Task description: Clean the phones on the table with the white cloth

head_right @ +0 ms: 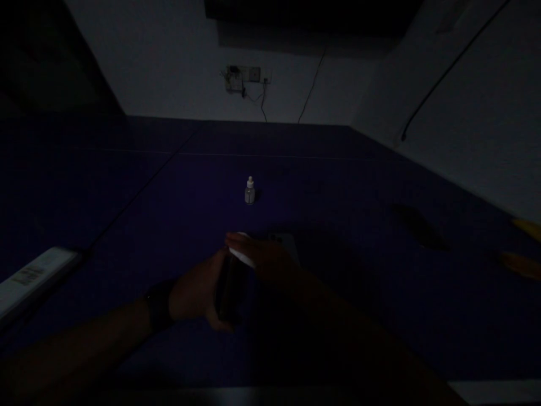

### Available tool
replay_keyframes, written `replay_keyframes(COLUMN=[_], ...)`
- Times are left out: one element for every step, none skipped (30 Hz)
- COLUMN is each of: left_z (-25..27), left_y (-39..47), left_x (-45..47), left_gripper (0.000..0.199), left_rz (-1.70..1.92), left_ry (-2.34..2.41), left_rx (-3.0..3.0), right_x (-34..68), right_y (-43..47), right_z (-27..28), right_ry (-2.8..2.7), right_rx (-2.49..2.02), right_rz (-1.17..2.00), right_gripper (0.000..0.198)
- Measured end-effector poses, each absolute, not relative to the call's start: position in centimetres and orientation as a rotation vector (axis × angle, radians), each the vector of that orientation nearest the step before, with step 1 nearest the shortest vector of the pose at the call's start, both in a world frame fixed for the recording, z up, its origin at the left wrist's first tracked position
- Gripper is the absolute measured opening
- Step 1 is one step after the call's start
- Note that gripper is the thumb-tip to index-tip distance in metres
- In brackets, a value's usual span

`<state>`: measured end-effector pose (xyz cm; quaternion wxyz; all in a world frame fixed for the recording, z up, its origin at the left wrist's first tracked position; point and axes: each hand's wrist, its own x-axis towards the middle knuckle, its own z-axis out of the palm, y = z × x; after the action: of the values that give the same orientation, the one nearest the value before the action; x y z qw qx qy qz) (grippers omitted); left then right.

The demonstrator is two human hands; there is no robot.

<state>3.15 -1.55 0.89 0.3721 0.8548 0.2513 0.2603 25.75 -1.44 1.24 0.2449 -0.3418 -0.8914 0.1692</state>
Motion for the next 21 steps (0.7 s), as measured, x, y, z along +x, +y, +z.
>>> replay_keyframes(left_z=[0.9, 1.0, 1.0, 1.0, 1.0, 0.9, 0.9, 0.9, 0.9, 0.8, 0.8, 0.8, 0.7, 0.7, 0.6, 0.6, 0.6, 0.7, 0.8, 0.9, 1.1], left_y=[-1.6, -1.6, -1.6, -1.6, -1.6, -1.6, -1.5, -1.5, -1.5, -1.4, -1.4, -1.4, -1.5, -1.5, -1.6, -1.6, -1.6, -1.7, -1.7, -1.7, -1.6], left_x=[3.1, 3.1, 3.1, 3.0, 3.0, 3.0, 3.0, 3.0, 3.1, 3.1, 3.1, 3.0, 3.0, 2.9, 2.9, 2.8, 2.8, 2.8, 2.8, 2.9, 2.9], left_gripper=[0.112, 0.111, 0.111, 0.113, 0.115, 0.116, 0.116, 0.116, 0.117, 0.117, 0.117, 0.117, 0.117, 0.116, 0.115, 0.114, 0.115, 0.115, 0.115, 0.114, 0.113], left_rz=[0.664, 0.655, 0.646, 0.644, 0.649, 0.652, 0.656, 0.658, 0.658, 0.654, 0.649, 0.641, 0.632, 0.625, 0.619, 0.616, 0.62, 0.63, 0.642, 0.652, 0.659], left_ry=[0.653, 0.656, 0.655, 0.652, 0.648, 0.643, 0.64, 0.644, 0.649, 0.652, 0.655, 0.663, 0.678, 0.699, 0.715, 0.723, 0.722, 0.716, 0.705, 0.688, 0.669], left_rx=[2.184, 2.179, 2.177, 2.178, 2.183, 2.19, 2.195, 2.198, 2.199, 2.2, 2.198, 2.197, 2.195, 2.192, 2.188, 2.185, 2.184, 2.184, 2.185, 2.188, 2.192], right_x=[25.8, 25.8, 25.9, 26.0, 26.1, 26.2, 26.3, 26.4, 26.4, 26.5, 26.5, 26.5, 26.5, 26.5, 26.4, 26.4, 26.3, 26.2, 26.1, 26.0, 25.9], right_y=[-1.1, -0.8, -0.7, -0.6, -0.7, -0.9, -1.2, -1.4, -1.7, -1.9, -2.0, -2.1, -2.1, -2.0, -1.9, -1.8, -1.7, -1.6, -1.5, -1.4, -1.3], right_z=[1.3, 1.3, 1.4, 1.4, 1.4, 1.4, 1.4, 1.4, 1.4, 1.4, 1.5, 1.5, 1.5, 1.5, 1.5, 1.5, 1.4, 1.3, 1.2, 1.1, 1.1], right_ry=[-2.394, -2.366, -2.349, -2.34, -2.331, -2.318, -2.303, -2.285, -2.269, -2.258, -2.247, -2.234, -2.221, -2.209, -2.202, -2.202, -2.207, -2.212, -2.212, -2.212, -2.219], right_rx=[-0.995, -1.031, -1.04, -1.027, -0.998, -0.964, -0.936, -0.92, -0.912, -0.907, -0.911, -0.921, -0.934, -0.947, -0.96, -0.964, -0.96, -0.951, -0.942, -0.94, -0.946], right_rz=[0.454, 0.448, 0.445, 0.441, 0.431, 0.418, 0.402, 0.387, 0.371, 0.355, 0.339, 0.319, 0.295, 0.268, 0.243, 0.221, 0.201, 0.187, 0.173, 0.159, 0.149], right_gripper=[0.059, 0.062, 0.064, 0.066, 0.067, 0.068, 0.069, 0.07, 0.07, 0.07, 0.067, 0.064, 0.059, 0.055, 0.052, 0.049, 0.048, 0.047, 0.048, 0.048, 0.048])
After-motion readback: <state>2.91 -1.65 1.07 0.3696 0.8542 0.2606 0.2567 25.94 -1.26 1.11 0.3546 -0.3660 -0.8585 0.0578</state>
